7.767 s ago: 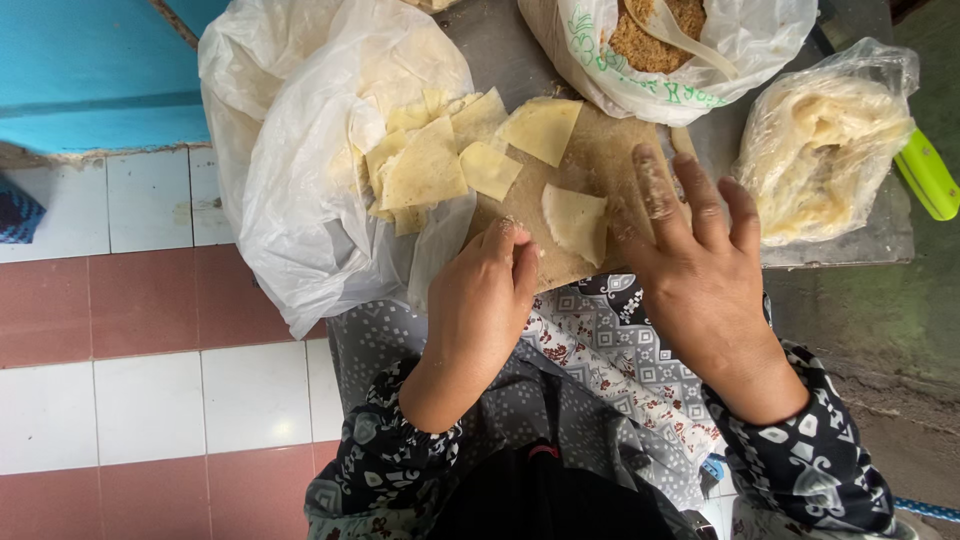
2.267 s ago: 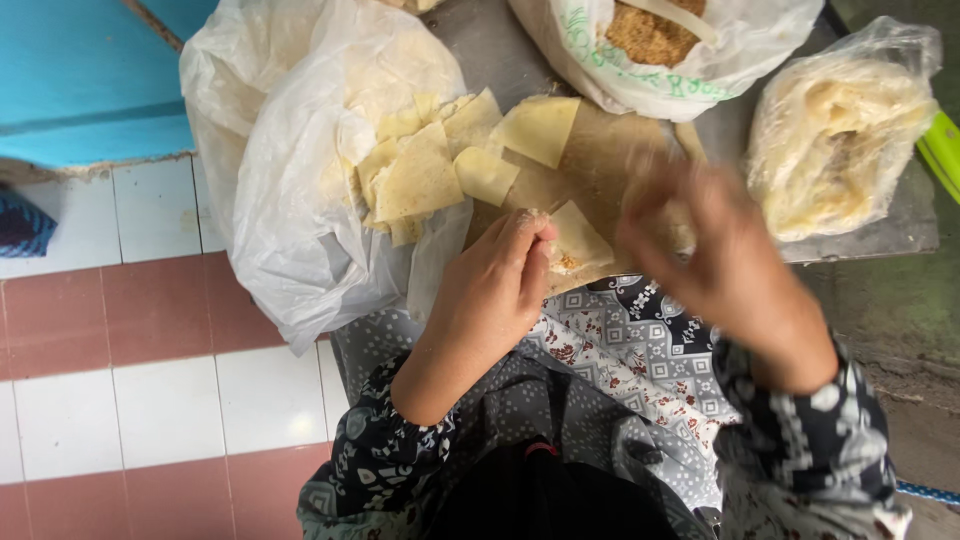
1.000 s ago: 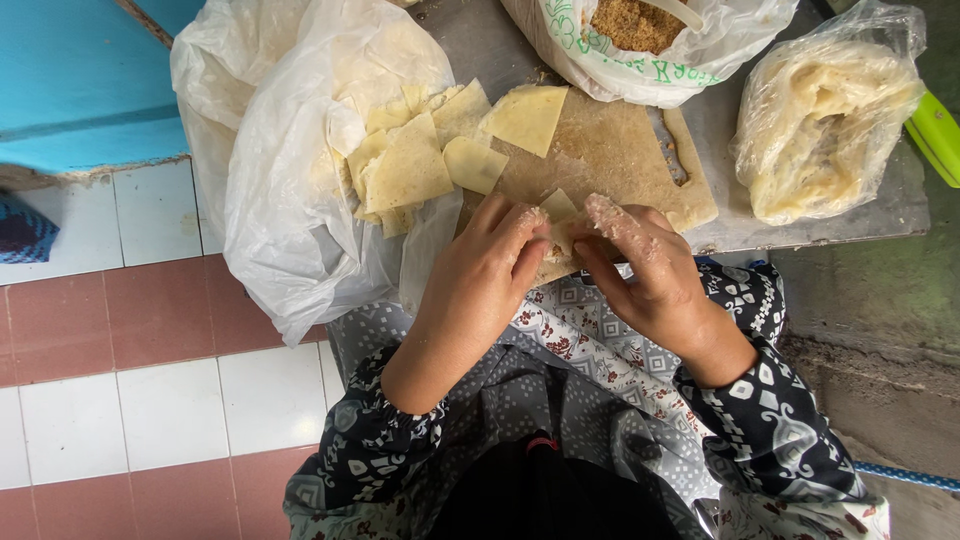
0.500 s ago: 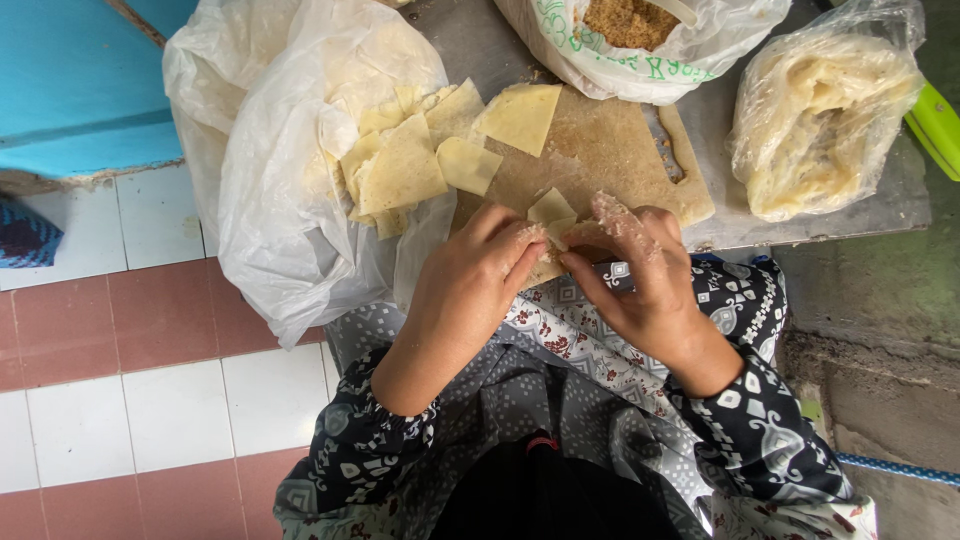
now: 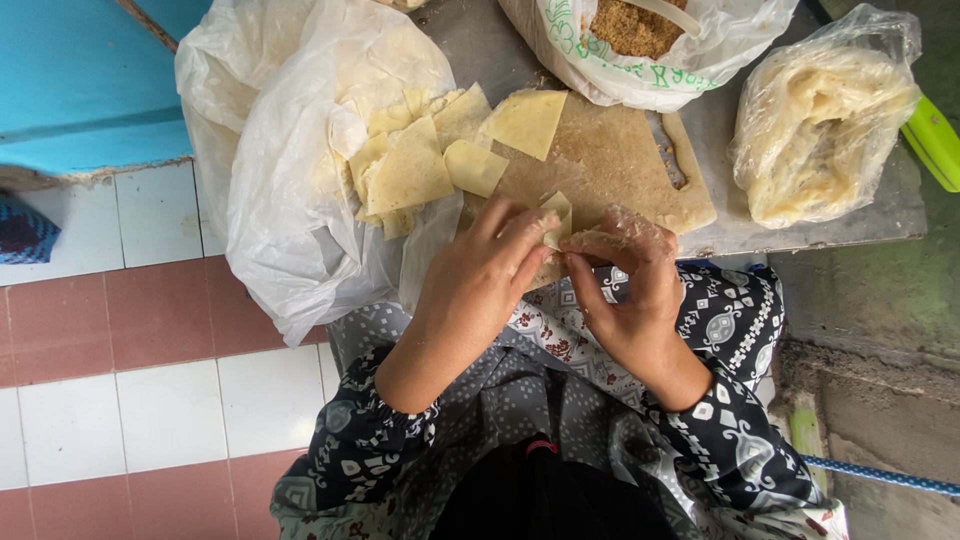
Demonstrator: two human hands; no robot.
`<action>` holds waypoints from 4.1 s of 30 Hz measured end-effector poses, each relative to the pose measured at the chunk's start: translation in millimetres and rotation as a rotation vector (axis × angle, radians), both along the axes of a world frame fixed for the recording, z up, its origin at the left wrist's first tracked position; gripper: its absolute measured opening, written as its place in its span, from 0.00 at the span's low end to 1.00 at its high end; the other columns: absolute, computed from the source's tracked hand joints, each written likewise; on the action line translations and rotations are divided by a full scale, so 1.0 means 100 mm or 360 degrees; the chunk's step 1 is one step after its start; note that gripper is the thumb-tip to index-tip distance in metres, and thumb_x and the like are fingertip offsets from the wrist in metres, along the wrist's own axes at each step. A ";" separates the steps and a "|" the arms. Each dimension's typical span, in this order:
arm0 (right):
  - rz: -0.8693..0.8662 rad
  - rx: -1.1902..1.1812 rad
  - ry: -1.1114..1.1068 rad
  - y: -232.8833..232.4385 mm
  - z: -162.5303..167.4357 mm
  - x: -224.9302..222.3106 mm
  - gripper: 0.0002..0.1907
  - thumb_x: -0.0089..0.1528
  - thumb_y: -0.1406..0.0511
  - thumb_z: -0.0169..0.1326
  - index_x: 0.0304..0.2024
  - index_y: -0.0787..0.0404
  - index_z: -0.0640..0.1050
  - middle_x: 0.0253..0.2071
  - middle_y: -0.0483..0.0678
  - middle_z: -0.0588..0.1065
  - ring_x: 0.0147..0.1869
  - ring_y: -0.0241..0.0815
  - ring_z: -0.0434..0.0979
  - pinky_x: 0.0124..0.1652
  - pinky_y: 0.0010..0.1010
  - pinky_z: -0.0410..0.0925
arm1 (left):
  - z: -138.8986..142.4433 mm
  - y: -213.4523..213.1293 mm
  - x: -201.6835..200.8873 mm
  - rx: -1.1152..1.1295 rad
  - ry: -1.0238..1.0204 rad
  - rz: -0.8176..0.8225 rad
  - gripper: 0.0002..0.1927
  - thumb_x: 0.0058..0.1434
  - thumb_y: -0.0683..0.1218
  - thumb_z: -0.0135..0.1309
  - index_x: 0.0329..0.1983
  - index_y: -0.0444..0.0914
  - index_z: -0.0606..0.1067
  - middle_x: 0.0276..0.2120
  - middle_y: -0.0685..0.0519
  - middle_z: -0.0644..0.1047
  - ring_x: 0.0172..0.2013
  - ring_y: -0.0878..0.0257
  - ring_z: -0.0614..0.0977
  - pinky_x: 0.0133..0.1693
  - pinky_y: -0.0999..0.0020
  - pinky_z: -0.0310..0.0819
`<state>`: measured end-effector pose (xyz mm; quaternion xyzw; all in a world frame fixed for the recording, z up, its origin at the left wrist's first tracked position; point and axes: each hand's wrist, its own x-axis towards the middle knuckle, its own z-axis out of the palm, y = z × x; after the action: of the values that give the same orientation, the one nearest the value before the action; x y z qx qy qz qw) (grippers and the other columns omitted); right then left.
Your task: The person folds thin dough wrappers into filled pastries at a low table. They take a triangular wrapper, add a scoop of brown filling from a plastic bag using a spoon, then fold and pinch the wrapper closed and set the finished pastry aside, repeating with more wrappers.
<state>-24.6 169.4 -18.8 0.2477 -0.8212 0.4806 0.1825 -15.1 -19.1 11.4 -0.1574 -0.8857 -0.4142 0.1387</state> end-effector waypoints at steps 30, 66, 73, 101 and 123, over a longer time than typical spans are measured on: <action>-0.0031 0.0543 0.0267 0.09 0.15 -0.04 0.40 0.62 0.74 0.64 0.70 0.65 0.57 0.44 0.46 0.83 0.50 0.46 0.78 0.55 0.42 0.59 | 0.17 -0.09 -0.20 -0.0719 0.0015 -0.0255 0.06 0.61 0.42 0.59 0.38 0.35 0.76 0.39 0.50 0.75 0.38 0.56 0.83 0.36 0.62 0.79; 0.0191 0.0631 0.0258 0.09 0.29 -0.27 0.28 0.59 0.68 0.67 0.57 0.67 0.69 0.43 0.45 0.79 0.48 0.50 0.74 0.50 0.43 0.58 | 0.04 -0.17 -0.31 -0.0812 0.0136 -0.0177 0.08 0.65 0.47 0.57 0.40 0.37 0.79 0.40 0.53 0.75 0.43 0.58 0.77 0.46 0.60 0.73; 0.0111 0.0566 0.0050 0.04 0.31 -0.32 0.28 0.61 0.69 0.66 0.60 0.69 0.69 0.42 0.45 0.80 0.49 0.49 0.77 0.52 0.40 0.61 | 0.04 -0.18 -0.23 -0.0433 0.0100 -0.0047 0.10 0.63 0.45 0.60 0.43 0.34 0.79 0.41 0.47 0.76 0.43 0.53 0.78 0.45 0.58 0.76; 0.0172 0.0393 0.0139 0.04 0.11 -0.32 0.20 0.63 0.74 0.64 0.53 0.66 0.68 0.45 0.53 0.80 0.47 0.52 0.81 0.45 0.37 0.72 | -0.04 -0.20 -0.28 -0.0593 0.0206 -0.0021 0.14 0.68 0.46 0.57 0.53 0.35 0.75 0.44 0.51 0.79 0.46 0.57 0.77 0.49 0.57 0.71; 0.0069 0.0419 0.0214 0.01 0.07 -0.33 0.28 0.64 0.74 0.63 0.62 0.67 0.64 0.48 0.53 0.80 0.50 0.56 0.80 0.50 0.42 0.70 | -0.05 -0.17 -0.21 -0.0849 0.0462 0.0005 0.13 0.63 0.46 0.60 0.51 0.42 0.79 0.49 0.58 0.76 0.53 0.60 0.75 0.54 0.61 0.65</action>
<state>-57.6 170.6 -12.3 0.3187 -0.8575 0.3549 0.1926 -35.7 -35.6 6.8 -0.2444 -0.9344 -0.1400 0.2182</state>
